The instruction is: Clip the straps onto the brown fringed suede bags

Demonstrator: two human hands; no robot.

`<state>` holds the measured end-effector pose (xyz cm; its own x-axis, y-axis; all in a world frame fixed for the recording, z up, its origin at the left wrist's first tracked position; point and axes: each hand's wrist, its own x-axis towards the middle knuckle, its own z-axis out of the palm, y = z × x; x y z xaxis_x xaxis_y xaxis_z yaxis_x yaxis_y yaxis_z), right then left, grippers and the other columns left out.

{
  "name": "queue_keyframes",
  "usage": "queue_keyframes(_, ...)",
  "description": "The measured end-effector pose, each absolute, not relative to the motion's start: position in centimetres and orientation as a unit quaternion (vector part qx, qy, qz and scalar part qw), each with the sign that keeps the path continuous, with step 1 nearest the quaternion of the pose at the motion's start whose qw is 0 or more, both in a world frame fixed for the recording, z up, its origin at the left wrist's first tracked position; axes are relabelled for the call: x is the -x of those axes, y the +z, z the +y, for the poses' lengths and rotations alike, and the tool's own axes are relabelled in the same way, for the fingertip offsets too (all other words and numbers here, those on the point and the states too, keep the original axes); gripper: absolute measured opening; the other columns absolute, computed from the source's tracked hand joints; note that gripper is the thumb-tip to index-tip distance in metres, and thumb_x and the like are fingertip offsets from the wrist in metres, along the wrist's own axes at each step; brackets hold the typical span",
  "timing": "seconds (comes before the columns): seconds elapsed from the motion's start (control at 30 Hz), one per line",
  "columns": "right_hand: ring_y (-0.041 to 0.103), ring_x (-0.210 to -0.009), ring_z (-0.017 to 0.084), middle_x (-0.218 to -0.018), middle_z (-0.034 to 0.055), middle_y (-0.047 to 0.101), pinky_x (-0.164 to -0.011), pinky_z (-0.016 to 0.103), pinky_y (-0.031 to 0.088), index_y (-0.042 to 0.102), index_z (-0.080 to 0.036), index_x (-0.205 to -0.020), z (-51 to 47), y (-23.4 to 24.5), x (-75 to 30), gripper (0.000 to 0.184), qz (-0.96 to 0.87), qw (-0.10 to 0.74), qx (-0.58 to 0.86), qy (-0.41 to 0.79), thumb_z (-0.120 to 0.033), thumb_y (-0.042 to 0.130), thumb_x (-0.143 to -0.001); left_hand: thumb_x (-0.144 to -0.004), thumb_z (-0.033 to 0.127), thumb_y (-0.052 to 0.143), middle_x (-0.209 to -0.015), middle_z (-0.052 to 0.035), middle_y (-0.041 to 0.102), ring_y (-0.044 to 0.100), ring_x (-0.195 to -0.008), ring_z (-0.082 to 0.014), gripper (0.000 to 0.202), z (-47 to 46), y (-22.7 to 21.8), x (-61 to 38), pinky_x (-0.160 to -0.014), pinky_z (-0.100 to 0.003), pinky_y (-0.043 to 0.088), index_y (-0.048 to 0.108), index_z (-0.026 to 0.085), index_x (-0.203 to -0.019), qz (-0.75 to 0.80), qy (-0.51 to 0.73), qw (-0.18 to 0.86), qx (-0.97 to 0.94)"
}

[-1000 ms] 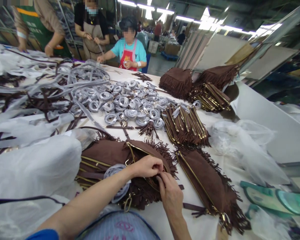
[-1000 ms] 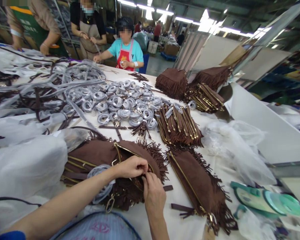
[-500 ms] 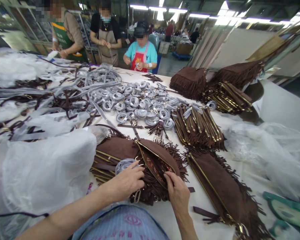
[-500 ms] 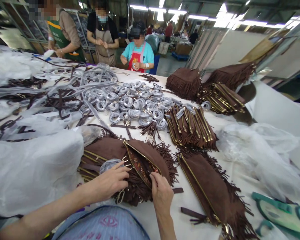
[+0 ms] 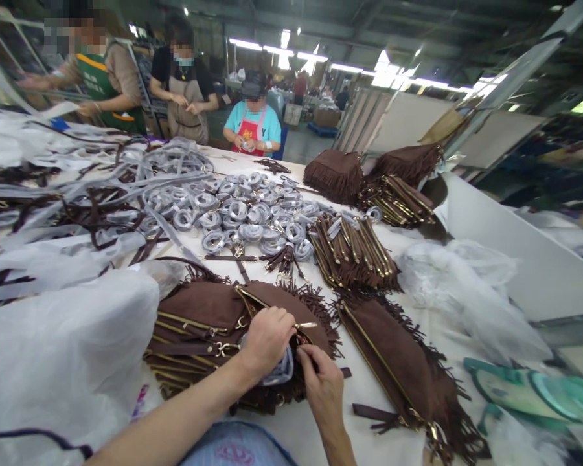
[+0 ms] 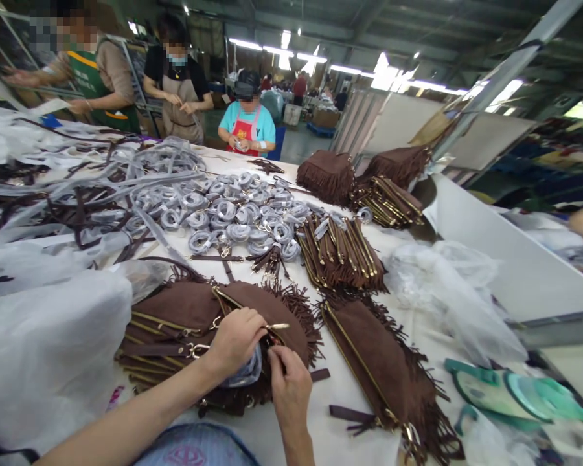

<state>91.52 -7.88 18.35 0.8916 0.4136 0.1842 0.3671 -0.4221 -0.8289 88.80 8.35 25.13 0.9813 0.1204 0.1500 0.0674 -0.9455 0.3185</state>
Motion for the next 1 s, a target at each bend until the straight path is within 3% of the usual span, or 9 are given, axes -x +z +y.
queue_keyframes(0.63, 0.065, -0.074, 0.02, -0.082, 0.0037, 0.074, -0.071, 0.027, 0.049, 0.072, -0.022, -0.086, -7.6, 18.9, -91.5, 0.025, -0.195, 0.516, 0.833, 0.049, -0.04, 0.055, -0.09, -0.095, 0.021, 0.05, -0.083, -0.0034, 0.062, 0.052, -0.082, -0.0215, 0.017, 6.9, 23.3, -87.6, -0.072, -0.036, 0.034, 0.058, 0.019, -0.08, -0.031, 0.114, 0.146, -0.982)
queue_keyframes(0.87, 0.063, -0.067, 0.017, -0.073, 0.0016, 0.071, -0.064, 0.024, 0.048, 0.071, -0.021, -0.08, -7.9, 18.6, -91.4, 0.028, -0.193, 0.534, 0.822, 0.051, -0.042, 0.055, -0.09, -0.093, 0.026, 0.057, -0.085, -0.0017, 0.064, 0.056, -0.085, -0.0193, 0.014, 6.6, 24.4, -87.8, -0.075, -0.033, 0.035, 0.065, 0.02, -0.084, 0.026, 0.066, 0.262, -0.963)
queue_keyframes(1.0, 0.062, -0.065, 0.017, -0.071, 0.001, 0.07, -0.062, 0.024, 0.047, 0.071, -0.021, -0.079, -7.8, 18.8, -91.3, 0.028, -0.19, 0.529, 0.826, 0.039, -0.042, 0.054, -0.09, -0.092, 0.025, 0.057, -0.081, -0.0012, 0.063, 0.056, -0.083, -0.0188, 0.019, 6.3, 25.0, -88.5, -0.073, -0.032, 0.034, 0.068, 0.021, -0.077, 0.037, 0.04, 0.264, -0.963)
